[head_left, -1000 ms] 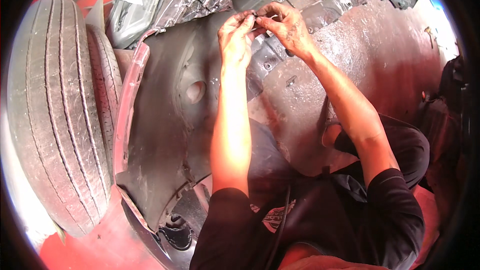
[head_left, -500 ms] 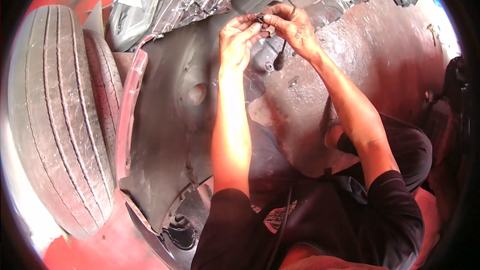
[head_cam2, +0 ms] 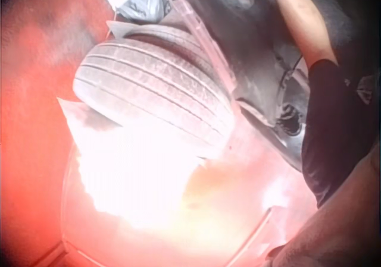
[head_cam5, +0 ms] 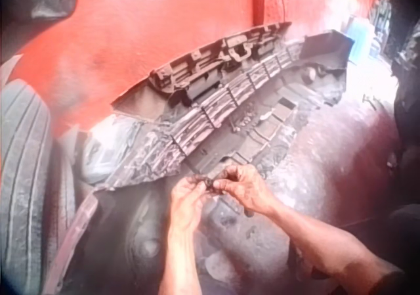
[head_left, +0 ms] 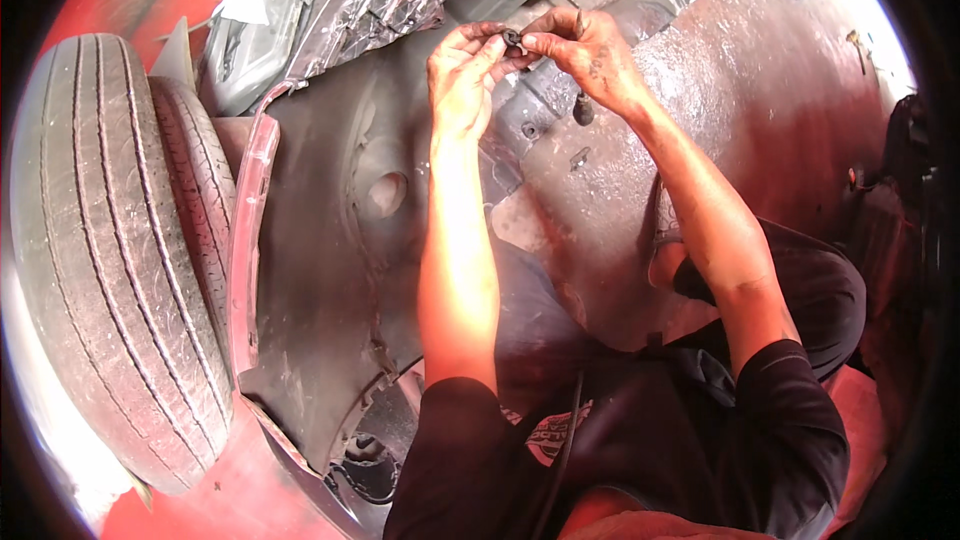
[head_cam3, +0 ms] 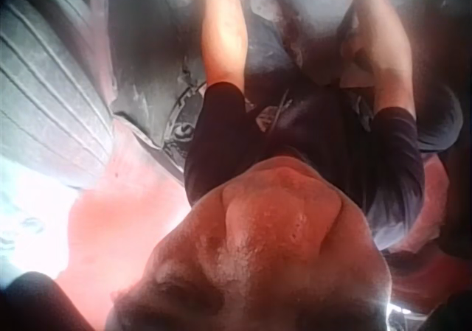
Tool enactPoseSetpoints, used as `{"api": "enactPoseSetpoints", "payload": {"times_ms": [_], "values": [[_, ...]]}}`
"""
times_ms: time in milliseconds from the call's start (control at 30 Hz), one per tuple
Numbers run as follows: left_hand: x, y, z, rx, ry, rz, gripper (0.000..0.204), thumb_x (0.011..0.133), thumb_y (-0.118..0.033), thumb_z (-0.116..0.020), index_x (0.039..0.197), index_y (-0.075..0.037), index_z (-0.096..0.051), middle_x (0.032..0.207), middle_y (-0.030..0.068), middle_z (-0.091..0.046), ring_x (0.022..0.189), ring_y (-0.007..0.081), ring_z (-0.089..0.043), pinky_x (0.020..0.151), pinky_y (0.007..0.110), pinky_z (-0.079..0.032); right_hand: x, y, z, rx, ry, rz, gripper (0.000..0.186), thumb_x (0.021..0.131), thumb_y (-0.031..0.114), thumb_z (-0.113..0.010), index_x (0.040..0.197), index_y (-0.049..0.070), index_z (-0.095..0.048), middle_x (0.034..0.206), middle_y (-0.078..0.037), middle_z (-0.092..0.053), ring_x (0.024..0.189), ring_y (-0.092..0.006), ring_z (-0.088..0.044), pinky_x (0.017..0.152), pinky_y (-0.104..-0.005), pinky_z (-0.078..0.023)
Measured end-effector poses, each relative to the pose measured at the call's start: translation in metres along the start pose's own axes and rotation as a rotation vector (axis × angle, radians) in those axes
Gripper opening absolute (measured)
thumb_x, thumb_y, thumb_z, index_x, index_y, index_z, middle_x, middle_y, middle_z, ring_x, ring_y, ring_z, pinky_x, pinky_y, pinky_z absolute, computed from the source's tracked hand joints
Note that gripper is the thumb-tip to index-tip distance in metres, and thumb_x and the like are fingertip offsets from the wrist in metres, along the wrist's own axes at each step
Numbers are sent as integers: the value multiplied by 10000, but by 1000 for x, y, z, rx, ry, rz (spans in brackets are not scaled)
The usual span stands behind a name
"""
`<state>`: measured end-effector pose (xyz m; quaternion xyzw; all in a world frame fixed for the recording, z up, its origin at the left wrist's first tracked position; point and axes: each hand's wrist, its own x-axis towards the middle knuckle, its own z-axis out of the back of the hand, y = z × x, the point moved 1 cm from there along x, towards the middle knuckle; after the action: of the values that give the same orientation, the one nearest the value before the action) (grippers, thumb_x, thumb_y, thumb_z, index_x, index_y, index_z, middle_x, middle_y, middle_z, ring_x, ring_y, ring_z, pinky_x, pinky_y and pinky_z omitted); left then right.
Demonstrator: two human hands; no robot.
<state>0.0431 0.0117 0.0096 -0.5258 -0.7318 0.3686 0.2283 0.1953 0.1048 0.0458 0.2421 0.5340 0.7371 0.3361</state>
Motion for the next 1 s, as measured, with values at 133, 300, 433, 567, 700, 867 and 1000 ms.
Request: {"api": "enactPoseSetpoints", "payload": {"times_ms": [133, 300, 433, 567, 700, 867, 1000], "values": [[-1, -5, -4, 114, 3, -17, 150, 942, 21, -597, 1064, 107, -601, 971, 195, -686, 853, 288, -715, 841, 431, -610, -1, 16, 8, -135, 29, -22, 221, 915, 235, -714, 947, 17, -726, 763, -1, -691, 701, -71, -558, 629, -262, -440], [0, -1, -7, 124, -2, 9, 155, 939, 17, -604, 1062, 110, -599, 982, 200, -688, 841, 285, -718, 831, 416, -613, -3, 16, 6, -32, -12, -70, 220, 873, 220, -725, 917, 5, -741, 769, -84, -725, 732, -148, -651, 700, -314, -510], [-1, 3, -7, 71, -33, 14, 137, 939, 15, -617, 1040, 107, -624, 950, 177, -697, 802, 252, -723, 758, 374, -633, -3, 11, 2, 103, -20, -98, 198, 870, 206, -740, 898, 10, -740, 727, -28, -698, 683, -106, -605, 642, -289, -484], [-2, 2, -2, 11, -3, 24, 146, 946, 2, -608, 1056, 98, -620, 967, 172, -695, 835, 249, -714, 774, 370, -614, -7, 6, 0, 234, 12, -124, 201, 881, 218, -741, 897, 18, -735, 657, 27, -607, 610, -49, -507, 544, -235, -396], [-2, 1, 2, -10, 42, 34, 149, 948, 4, -598, 1073, 83, -615, 1008, 170, -693, 885, 253, -701, 830, 388, -586, -7, 4, 2, 262, 20, -129, 200, 885, 220, -741, 916, 24, -729, 635, 44, -563, 575, -31, -456, 504, -218, -335], [0, 2, 1, -31, 82, 33, 161, 945, 12, -597, 1087, 80, -626, 1019, 175, -698, 880, 247, -698, 849, 390, -579, -6, 5, 3, 344, 9, -186, 188, 885, 175, -736, 955, 3, -709, 711, 14, -629, 559, -36, -428, 499, -214, -315], [0, 4, -2, -9, 65, 5, 173, 937, 10, -616, 1086, 98, -625, 988, 174, -706, 837, 246, -707, 800, 367, -592, -8, 1, 1, 413, 2, -173, 194, 879, 189, -731, 949, 8, -718, 725, -5, -652, 587, -36, -481, 517, -208, -358]]}}
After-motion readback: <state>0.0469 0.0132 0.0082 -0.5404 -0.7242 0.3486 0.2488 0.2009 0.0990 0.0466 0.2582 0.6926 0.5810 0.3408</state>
